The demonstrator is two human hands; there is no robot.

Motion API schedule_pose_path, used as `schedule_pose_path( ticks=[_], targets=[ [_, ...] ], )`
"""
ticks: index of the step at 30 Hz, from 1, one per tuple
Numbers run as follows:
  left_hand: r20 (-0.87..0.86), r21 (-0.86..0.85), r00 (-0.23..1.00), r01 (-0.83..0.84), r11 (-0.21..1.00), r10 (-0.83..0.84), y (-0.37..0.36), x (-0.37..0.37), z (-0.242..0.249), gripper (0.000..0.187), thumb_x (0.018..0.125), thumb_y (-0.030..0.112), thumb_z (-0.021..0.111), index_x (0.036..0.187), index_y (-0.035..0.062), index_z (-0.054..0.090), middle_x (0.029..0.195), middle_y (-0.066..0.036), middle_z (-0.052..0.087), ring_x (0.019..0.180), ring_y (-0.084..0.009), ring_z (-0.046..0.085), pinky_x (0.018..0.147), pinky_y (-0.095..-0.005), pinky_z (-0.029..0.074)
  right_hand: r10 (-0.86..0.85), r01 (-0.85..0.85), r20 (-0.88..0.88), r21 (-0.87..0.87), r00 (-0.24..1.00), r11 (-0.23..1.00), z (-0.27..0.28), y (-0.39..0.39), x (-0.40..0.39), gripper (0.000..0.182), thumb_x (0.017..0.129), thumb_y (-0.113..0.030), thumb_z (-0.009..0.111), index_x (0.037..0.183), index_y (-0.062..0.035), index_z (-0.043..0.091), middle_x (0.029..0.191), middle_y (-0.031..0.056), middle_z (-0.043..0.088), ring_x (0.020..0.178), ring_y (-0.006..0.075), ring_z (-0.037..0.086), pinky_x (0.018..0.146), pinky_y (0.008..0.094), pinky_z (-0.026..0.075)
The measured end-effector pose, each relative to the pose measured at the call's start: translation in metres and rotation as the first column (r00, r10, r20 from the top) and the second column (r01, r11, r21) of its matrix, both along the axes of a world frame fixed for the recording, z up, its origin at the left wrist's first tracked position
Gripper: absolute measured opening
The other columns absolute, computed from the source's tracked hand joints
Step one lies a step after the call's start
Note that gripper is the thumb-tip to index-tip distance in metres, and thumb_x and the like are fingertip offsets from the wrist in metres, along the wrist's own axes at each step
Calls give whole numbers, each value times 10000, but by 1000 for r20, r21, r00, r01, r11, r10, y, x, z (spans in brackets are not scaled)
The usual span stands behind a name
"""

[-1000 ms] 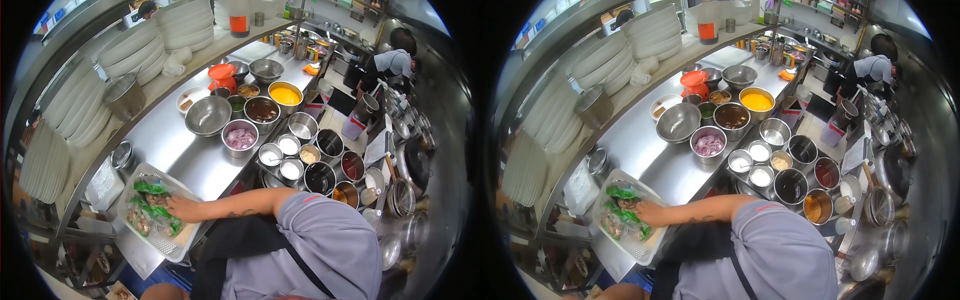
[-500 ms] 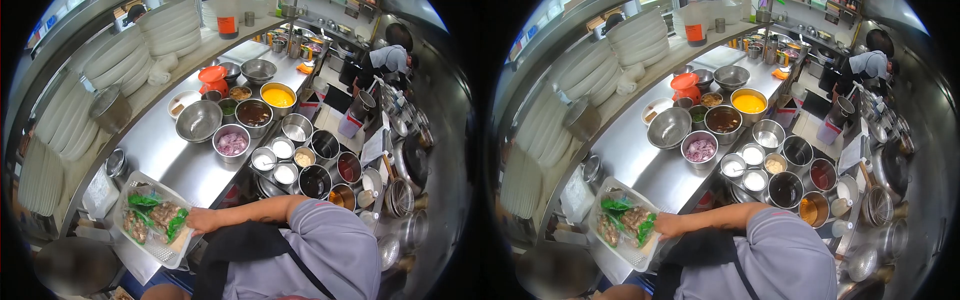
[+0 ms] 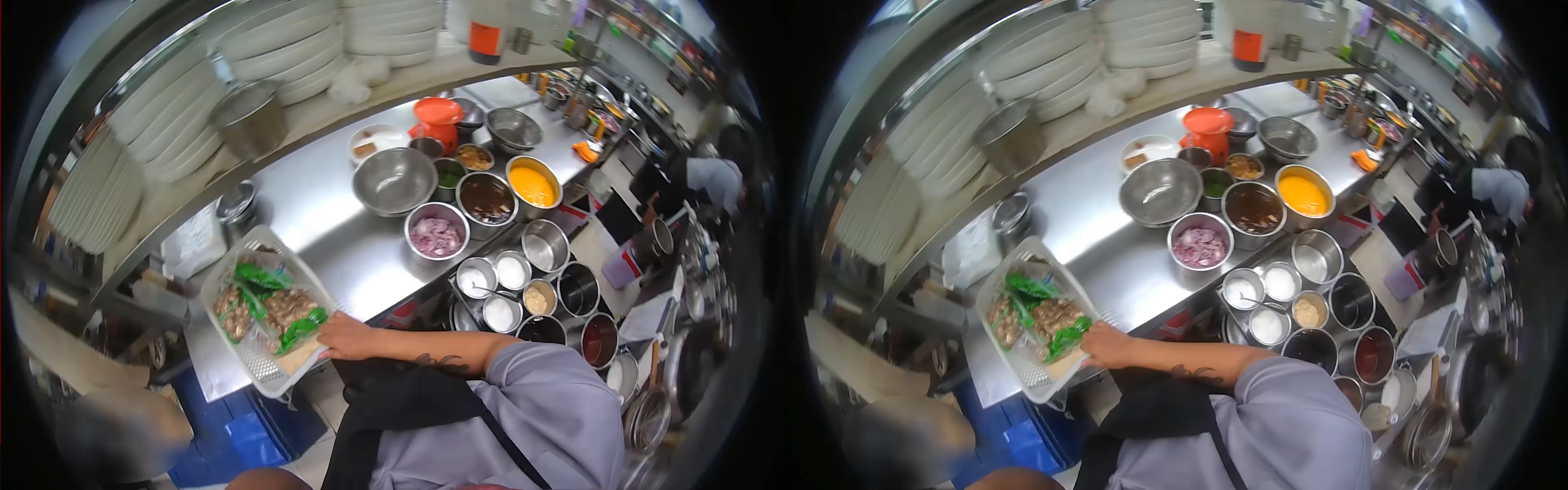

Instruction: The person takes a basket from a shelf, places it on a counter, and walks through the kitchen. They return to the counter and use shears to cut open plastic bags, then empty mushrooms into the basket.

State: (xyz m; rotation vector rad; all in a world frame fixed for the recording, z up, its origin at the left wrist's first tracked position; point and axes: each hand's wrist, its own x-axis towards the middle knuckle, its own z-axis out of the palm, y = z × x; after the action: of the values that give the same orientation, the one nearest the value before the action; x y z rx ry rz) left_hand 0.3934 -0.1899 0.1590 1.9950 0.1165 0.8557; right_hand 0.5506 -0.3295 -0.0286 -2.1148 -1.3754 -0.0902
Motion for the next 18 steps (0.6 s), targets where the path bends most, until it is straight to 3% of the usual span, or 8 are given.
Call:
schedule_pose_path(
  ticks=[3, 7, 12, 14, 18],
  targets=[
    [1, -14, 997, -76, 997, 76, 7, -19, -4, 178, 972, 203, 507, 888, 64, 432, 712, -21, 451, 578, -160, 444, 499, -320, 368, 0, 0, -33, 12, 999, 1000, 8, 1, -1, 348, 866, -420, 620, 876, -73, 643, 912, 97, 581, 923, 281, 538, 855, 416, 371],
    [3, -51, 987, -161, 986, 161, 23, -49, -13, 173, 974, 203, 504, 896, 65, 434, 721, -20, 454, 588, -158, 446, 506, -317, 369, 13, -23, -85, -111, 996, 994, 27, 9, -4, 360, 888, -344, 632, 1066, -30, 624, 1032, 127, 571, 1001, 318, 538, 894, 442, 381],
    [21, -80, 967, -250, 965, 252, 46, -96, -21, 167, 975, 204, 502, 905, 66, 437, 733, -19, 458, 601, -156, 449, 514, -314, 371, 159, -150, -124, 84, 979, 985, 84, 54, -43, 358, 868, -261, 662, 1119, -11, 609, 1107, 156, 559, 1046, 348, 526, 923, 442, 395],
    [19, -88, 960, -276, 957, 278, 57, -117, -25, 165, 976, 204, 501, 909, 67, 438, 737, -19, 459, 606, -155, 450, 518, -313, 371, 283, -258, -146, 168, 948, 951, 94, 79, -71, 363, 857, -236, 670, 1126, -4, 597, 1120, 166, 550, 1052, 358, 523, 913, 436, 415],
    [26, -102, 943, -327, 940, 331, 86, -160, -31, 160, 978, 204, 499, 917, 67, 441, 747, -18, 462, 617, -154, 451, 524, -310, 373, 543, -530, -145, 120, 827, 839, 82, 128, -143, 378, 852, -208, 672, 1155, -2, 579, 1144, 181, 526, 1055, 358, 524, 908, 444, 438]
  ],
)
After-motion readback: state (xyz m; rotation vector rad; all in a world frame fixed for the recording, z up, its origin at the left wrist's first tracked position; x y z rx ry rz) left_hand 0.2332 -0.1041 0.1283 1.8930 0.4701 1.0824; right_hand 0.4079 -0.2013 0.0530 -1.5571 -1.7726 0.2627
